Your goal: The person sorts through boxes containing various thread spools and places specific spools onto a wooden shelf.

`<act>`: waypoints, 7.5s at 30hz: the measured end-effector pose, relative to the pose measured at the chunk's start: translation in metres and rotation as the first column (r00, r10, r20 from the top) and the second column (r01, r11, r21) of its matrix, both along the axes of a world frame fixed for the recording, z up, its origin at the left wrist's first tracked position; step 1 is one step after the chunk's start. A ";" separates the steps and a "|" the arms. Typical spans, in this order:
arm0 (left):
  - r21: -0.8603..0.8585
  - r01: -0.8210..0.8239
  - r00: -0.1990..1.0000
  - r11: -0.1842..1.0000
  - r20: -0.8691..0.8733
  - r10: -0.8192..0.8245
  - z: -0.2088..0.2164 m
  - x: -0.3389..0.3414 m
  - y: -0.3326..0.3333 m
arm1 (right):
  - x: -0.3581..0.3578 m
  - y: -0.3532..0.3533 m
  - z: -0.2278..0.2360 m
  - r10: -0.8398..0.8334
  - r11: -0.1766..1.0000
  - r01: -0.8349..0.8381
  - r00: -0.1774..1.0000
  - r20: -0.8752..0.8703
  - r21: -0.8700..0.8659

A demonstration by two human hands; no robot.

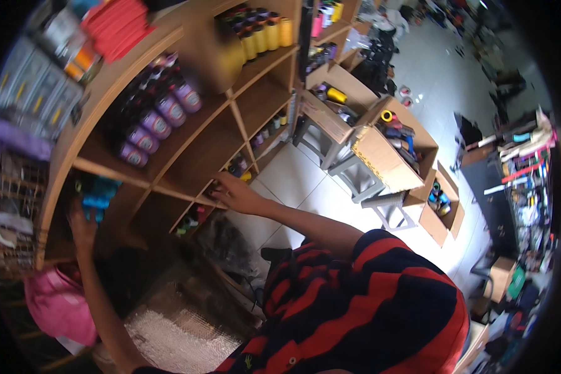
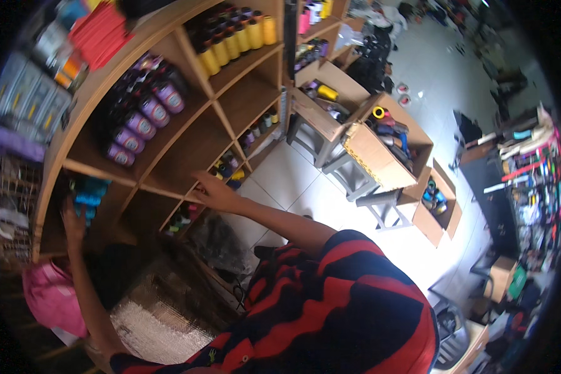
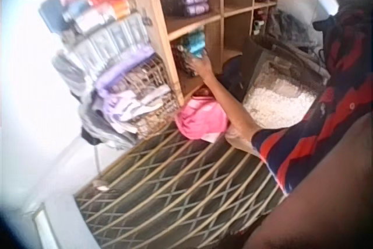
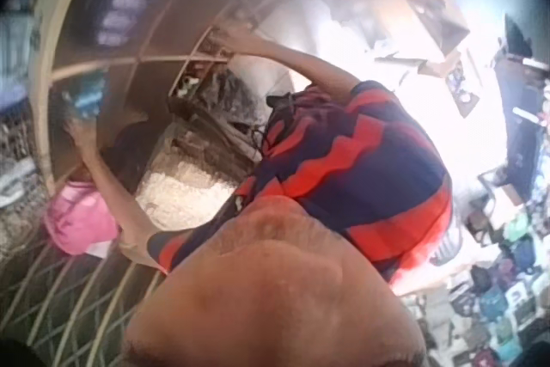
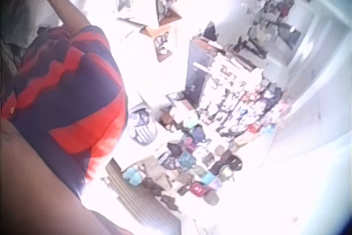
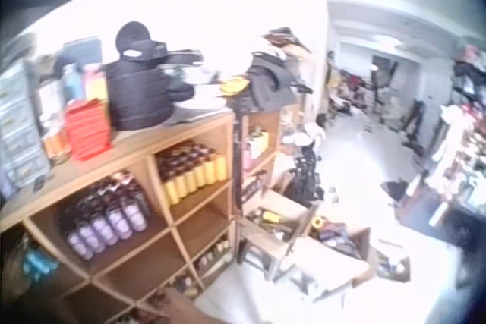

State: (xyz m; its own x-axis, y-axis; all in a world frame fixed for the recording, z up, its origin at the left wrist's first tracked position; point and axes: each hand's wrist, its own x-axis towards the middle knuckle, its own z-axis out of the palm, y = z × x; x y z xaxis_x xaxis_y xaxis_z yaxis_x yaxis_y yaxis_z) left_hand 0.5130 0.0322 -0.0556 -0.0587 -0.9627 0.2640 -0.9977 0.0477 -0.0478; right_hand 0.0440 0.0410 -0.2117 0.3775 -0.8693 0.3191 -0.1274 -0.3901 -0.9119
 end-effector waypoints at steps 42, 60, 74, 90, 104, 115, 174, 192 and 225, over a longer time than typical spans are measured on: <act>0.366 0.824 0.278 0.432 -0.926 0.256 -0.211 -0.879 -0.088 | -0.599 0.119 -0.086 -0.880 0.194 0.892 0.342 -0.329 0.407; 0.202 0.717 0.620 0.667 -0.621 -0.479 -0.357 -0.864 -0.328 | -0.658 -0.105 -0.167 -0.452 0.647 0.761 0.426 -0.784 0.041; 0.563 0.353 0.888 0.747 0.051 -0.458 -0.432 -0.885 -0.441 | -0.648 -0.109 -0.171 -0.446 0.542 0.837 0.361 -0.819 0.074; 0.374 0.665 0.661 0.647 -0.698 -0.276 -0.395 -0.866 -0.465 | -0.644 -0.115 -0.170 -0.450 0.470 0.876 0.348 -0.823 0.113; 0.807 0.445 0.893 0.389 -0.363 -0.268 -0.436 -0.903 -0.516 | -0.641 -0.115 -0.173 -0.438 0.465 0.877 0.349 -0.828 0.123; 0.590 0.567 0.813 0.574 -0.515 -0.273 -0.380 -0.891 -0.489 | -0.643 -0.111 -0.174 -0.496 0.481 0.873 0.346 -0.796 0.080; 0.447 0.845 -0.133 -0.293 -0.355 -0.925 -0.353 -1.052 -0.207 | -0.750 -0.008 -0.129 -0.186 0.278 0.889 0.422 -0.887 0.364; 0.613 0.783 0.165 0.109 -0.035 -0.986 -0.400 -1.062 -0.124 | -0.687 0.031 -0.175 -0.393 0.635 0.770 0.254 -0.884 -0.061; 0.614 0.773 0.628 0.157 -0.775 -0.062 -0.421 -1.079 -0.110 | -0.701 0.034 -0.182 -0.513 0.528 0.799 0.571 -0.640 0.290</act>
State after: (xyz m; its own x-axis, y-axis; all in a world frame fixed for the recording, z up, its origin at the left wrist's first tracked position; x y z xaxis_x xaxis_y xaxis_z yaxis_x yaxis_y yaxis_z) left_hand -0.5662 -0.0782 -0.4769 -0.7594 -0.4077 -0.5071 -0.5940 0.1162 0.7960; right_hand -0.6565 0.0751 -0.3932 -0.4181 -0.8684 -0.2665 -0.5569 0.4768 -0.6801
